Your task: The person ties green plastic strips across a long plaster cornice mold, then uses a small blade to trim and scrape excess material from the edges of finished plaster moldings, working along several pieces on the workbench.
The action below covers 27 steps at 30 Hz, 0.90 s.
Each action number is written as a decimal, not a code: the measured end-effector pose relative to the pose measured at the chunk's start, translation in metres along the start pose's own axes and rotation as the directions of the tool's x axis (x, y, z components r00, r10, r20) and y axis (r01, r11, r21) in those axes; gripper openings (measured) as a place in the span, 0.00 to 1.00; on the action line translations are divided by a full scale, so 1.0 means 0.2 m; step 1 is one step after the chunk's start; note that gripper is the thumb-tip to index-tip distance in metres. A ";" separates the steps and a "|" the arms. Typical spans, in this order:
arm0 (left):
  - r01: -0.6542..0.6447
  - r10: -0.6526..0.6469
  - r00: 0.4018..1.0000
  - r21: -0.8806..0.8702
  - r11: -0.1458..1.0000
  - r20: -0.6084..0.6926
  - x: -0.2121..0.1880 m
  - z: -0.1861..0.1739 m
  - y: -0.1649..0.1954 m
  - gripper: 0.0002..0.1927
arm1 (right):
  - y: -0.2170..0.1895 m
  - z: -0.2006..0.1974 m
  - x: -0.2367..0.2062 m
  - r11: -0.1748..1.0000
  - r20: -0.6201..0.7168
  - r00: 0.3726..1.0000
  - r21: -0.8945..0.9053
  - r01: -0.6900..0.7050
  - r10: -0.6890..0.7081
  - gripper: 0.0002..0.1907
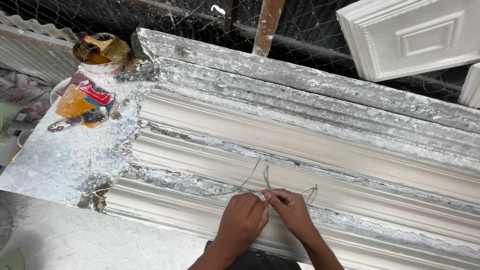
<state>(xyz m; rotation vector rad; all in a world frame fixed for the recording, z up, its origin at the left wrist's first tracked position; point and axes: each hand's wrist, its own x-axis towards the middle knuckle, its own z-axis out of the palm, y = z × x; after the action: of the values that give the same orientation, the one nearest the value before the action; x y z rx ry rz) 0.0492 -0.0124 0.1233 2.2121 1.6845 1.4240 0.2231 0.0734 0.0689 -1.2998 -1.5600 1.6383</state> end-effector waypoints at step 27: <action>-0.332 0.383 0.896 -0.234 0.914 0.223 0.14 0.02 -0.08 0.06 | -0.17 -0.27 -0.09 0.964 0.344 0.925 -0.254 -0.075 0.162 0.09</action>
<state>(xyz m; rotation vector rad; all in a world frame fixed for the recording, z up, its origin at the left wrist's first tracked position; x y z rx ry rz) 0.0390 0.0172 0.1302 2.5539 1.0477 1.2088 0.2699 0.0884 0.1133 -1.2834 -1.9806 1.8985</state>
